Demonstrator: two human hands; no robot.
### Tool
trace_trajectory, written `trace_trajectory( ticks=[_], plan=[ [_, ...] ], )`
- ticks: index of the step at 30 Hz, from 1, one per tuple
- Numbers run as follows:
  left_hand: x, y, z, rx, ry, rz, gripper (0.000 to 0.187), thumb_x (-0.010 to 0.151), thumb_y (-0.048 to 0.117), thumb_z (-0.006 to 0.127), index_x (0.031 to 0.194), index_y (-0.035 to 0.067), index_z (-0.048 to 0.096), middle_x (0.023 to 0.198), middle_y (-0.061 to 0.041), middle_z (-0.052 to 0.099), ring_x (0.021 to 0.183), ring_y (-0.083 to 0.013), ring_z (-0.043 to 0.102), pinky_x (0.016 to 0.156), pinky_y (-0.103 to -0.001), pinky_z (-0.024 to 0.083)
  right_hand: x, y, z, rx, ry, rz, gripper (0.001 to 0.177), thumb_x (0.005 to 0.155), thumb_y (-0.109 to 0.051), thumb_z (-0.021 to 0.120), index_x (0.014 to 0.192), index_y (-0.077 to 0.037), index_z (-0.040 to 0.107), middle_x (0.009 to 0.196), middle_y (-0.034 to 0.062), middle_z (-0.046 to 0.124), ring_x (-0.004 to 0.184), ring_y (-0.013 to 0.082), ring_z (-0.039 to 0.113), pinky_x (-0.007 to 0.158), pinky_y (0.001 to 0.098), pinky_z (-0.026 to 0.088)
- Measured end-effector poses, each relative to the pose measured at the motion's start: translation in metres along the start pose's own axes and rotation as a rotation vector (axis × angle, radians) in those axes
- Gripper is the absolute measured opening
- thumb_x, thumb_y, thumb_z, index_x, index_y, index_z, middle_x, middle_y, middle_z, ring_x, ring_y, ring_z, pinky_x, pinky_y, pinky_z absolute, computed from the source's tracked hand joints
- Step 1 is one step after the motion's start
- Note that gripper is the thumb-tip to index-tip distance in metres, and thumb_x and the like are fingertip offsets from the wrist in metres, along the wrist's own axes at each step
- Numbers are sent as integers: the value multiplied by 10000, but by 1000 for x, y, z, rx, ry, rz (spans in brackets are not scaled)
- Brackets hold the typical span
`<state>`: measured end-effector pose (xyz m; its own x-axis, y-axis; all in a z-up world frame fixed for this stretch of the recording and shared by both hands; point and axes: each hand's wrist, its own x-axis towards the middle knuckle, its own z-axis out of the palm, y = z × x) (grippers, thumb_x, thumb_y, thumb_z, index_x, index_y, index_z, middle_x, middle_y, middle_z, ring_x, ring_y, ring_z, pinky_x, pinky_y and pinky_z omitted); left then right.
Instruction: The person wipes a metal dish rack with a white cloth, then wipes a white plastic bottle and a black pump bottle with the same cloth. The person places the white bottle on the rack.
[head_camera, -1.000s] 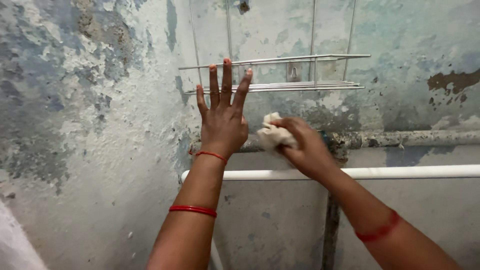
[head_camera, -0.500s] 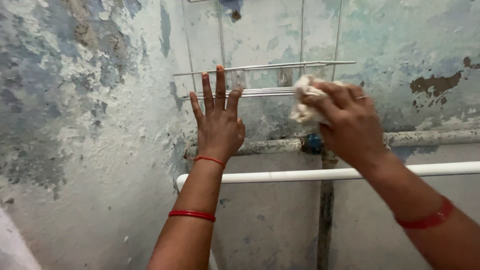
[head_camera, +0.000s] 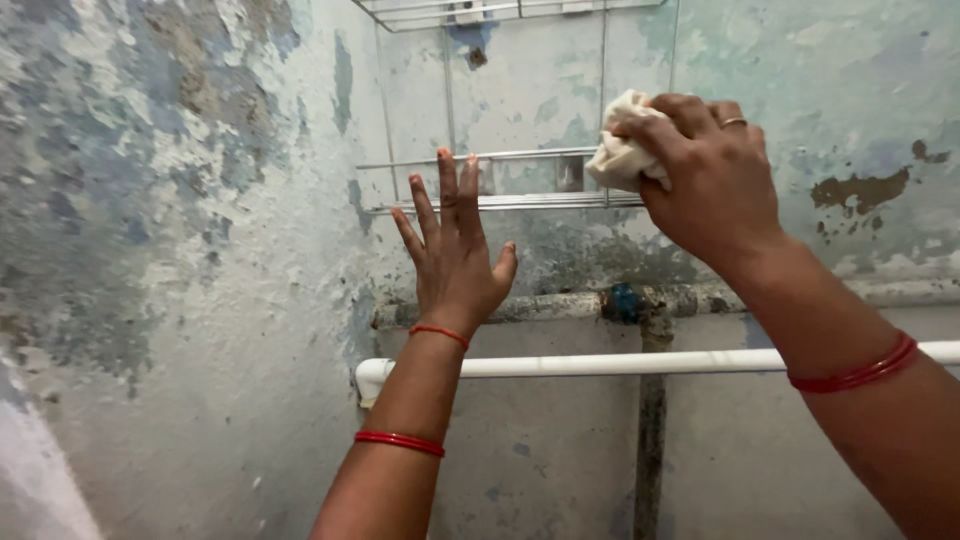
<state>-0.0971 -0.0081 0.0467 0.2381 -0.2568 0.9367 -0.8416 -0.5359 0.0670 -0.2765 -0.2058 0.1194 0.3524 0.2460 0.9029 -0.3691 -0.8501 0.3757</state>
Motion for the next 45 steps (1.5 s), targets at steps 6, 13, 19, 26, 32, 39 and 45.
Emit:
trace_trajectory(
  ticks=[6,13,19,26,32,39,45],
  plan=[
    [2,-25,-10,21,-27,-120,1162,807,421,801,1631,186,15,1718,-60,-7,1572,-410,15,1194,-719,133,-18,31,-14,-23,-95,44,519,916,-370,805,1395,-204,691,1418,178,640,1191,390,635,981,512,541],
    [13,-57,-9,-49,88,-163,1229,797,558,833,1623,116,38,1708,-125,3,1575,-389,59,1146,-739,213,13,1,-37,12,63,-83,463,968,-402,742,1369,-192,648,1393,170,649,1215,374,637,1079,524,509],
    [11,-67,-2,-68,132,-140,1098,832,471,832,1619,114,156,1700,-117,126,1568,-377,120,1163,-642,304,76,-127,37,91,-14,-244,451,946,-459,703,1344,-250,676,1347,131,657,1143,391,619,918,557,488],
    [12,-69,-3,-54,124,-228,1026,820,409,813,1611,141,218,1694,-74,198,1558,-325,215,1156,-546,365,84,-165,57,119,26,-266,442,929,-150,682,1363,-230,668,1366,86,658,1207,331,614,997,490,464],
    [10,-68,-12,-2,121,-188,1013,866,478,796,1622,134,216,1708,-70,181,1566,-325,192,1150,-612,347,39,-87,27,10,2,-279,360,1012,-207,659,1370,-240,670,1377,74,668,1215,311,611,1055,491,460],
    [27,-57,-37,-27,-53,-244,937,895,451,697,1607,105,194,1704,-125,89,1582,-359,45,1156,-732,158,24,-20,-5,93,-103,-272,398,848,-344,785,1220,-216,718,1303,120,698,1144,339,660,984,517,525],
    [81,-34,-36,-7,222,-68,988,907,423,688,1631,102,98,1712,-129,42,1583,-371,58,1201,-692,190,75,23,-32,161,119,-88,351,936,-226,773,1256,-105,691,1252,189,670,1105,348,670,1014,497,544]
  ],
)
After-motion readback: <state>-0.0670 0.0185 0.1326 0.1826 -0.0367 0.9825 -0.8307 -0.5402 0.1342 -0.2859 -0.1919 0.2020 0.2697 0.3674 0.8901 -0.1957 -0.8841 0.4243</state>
